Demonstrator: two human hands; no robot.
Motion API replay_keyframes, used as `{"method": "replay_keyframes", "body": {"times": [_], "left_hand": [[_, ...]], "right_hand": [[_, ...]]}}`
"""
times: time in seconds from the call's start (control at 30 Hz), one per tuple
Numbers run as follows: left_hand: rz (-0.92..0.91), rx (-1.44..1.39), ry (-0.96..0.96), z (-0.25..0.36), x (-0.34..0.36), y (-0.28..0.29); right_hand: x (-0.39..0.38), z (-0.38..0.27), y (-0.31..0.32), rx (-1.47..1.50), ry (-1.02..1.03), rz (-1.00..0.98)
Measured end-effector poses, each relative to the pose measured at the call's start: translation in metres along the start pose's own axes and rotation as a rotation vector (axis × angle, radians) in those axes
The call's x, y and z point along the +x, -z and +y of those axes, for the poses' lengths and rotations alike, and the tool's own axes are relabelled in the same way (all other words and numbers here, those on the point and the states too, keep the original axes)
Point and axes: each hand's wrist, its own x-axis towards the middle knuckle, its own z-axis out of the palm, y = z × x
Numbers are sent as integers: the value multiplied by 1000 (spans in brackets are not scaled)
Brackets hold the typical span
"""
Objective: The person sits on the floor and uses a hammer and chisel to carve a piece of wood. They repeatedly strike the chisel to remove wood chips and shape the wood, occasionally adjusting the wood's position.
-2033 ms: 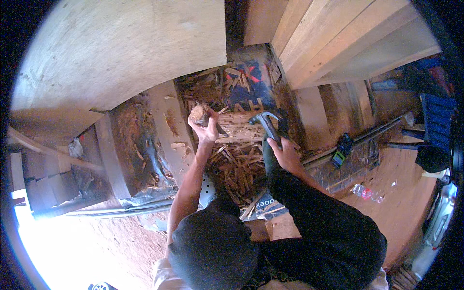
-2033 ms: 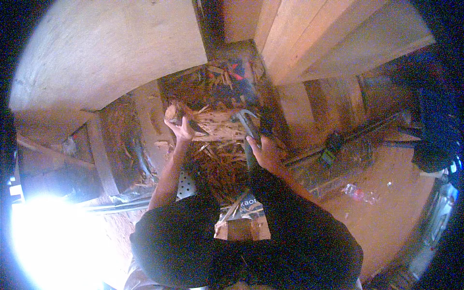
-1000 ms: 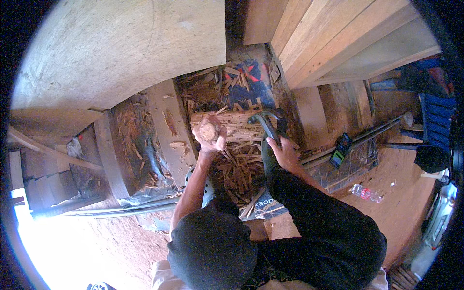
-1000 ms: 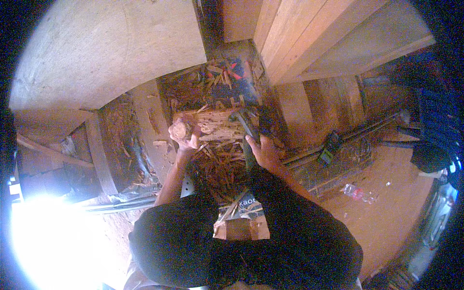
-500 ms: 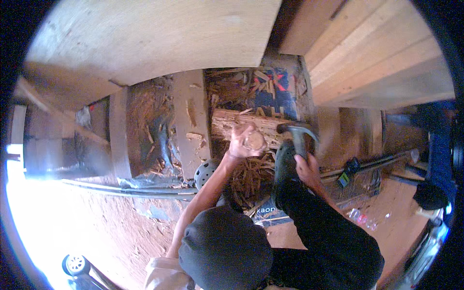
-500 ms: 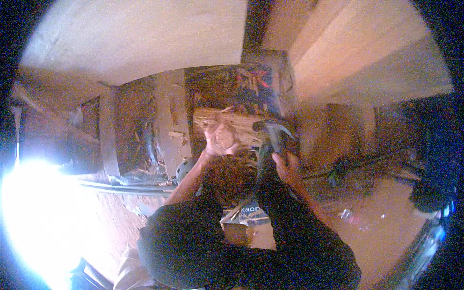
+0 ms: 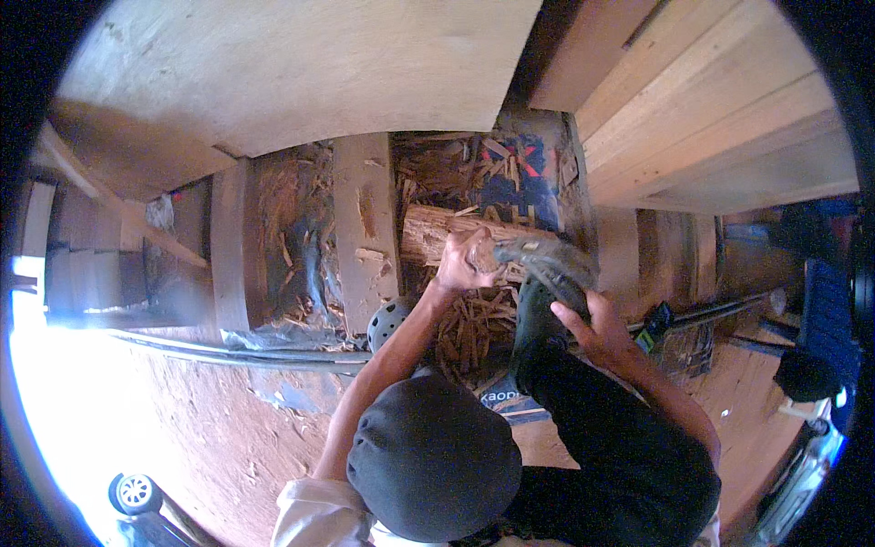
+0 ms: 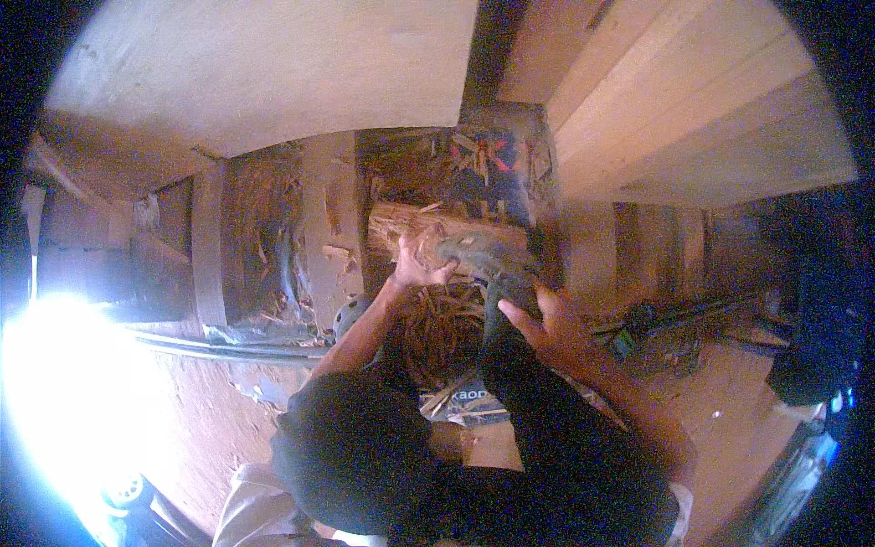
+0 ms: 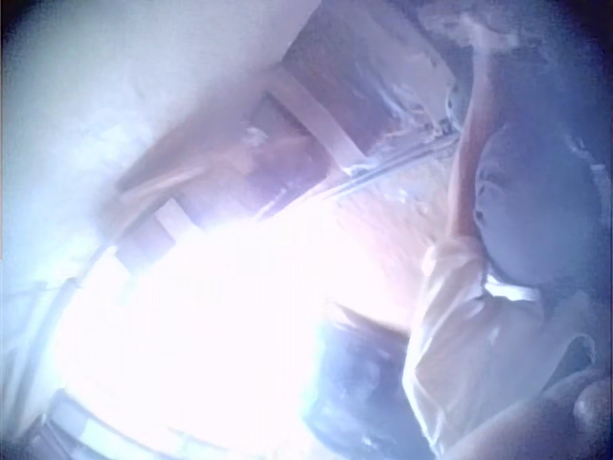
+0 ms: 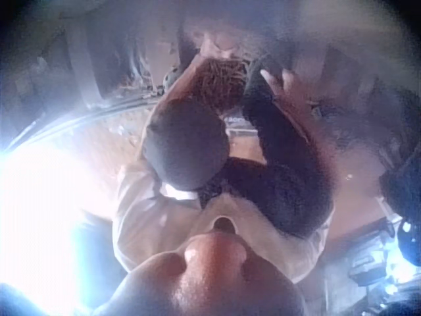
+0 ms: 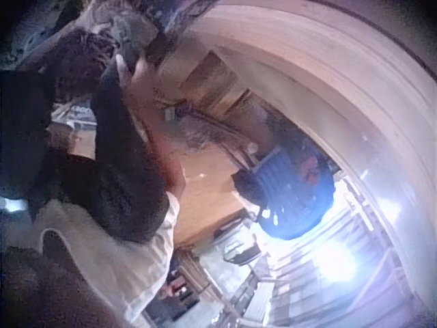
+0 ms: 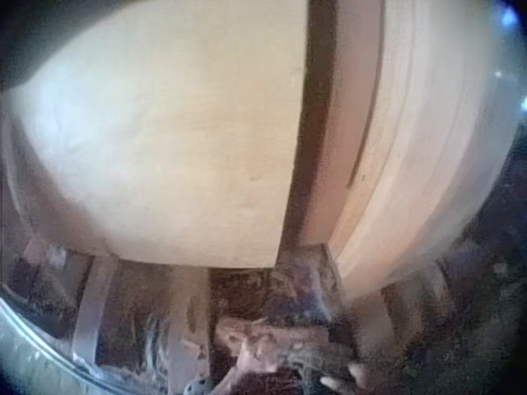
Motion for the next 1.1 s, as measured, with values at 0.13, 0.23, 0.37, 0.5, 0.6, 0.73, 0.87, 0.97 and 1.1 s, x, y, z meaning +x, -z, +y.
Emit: {"method": "replay_keyframes", "body": {"times": [0.13,0.23,0.37,0.5,0.6,0.73,0.87,0.97,1.1], "left_hand": [[95,-126,54,4,16,-2],[117,-289,136,6,46,0],[262,-189,208,-10,81,9],[198,-171,343,-37,89,15],[204,-325,479,-41,88,8],[508,-207,347,-19,89,4],[357,-398,808,3,88,28],[463,-269,685,21,74,31],[738,-419,577,29,59,27]], "right_hand": [[1,16,-12,240,-124,76],[9,46,-33,205,-236,155],[32,101,-65,-72,-193,230],[34,131,-84,-175,-187,242],[33,139,-90,-165,-220,283],[34,148,-95,-91,-284,289],[37,156,-99,-97,-296,306],[37,152,-98,-114,-270,323],[34,133,-87,0,-309,255]]}}
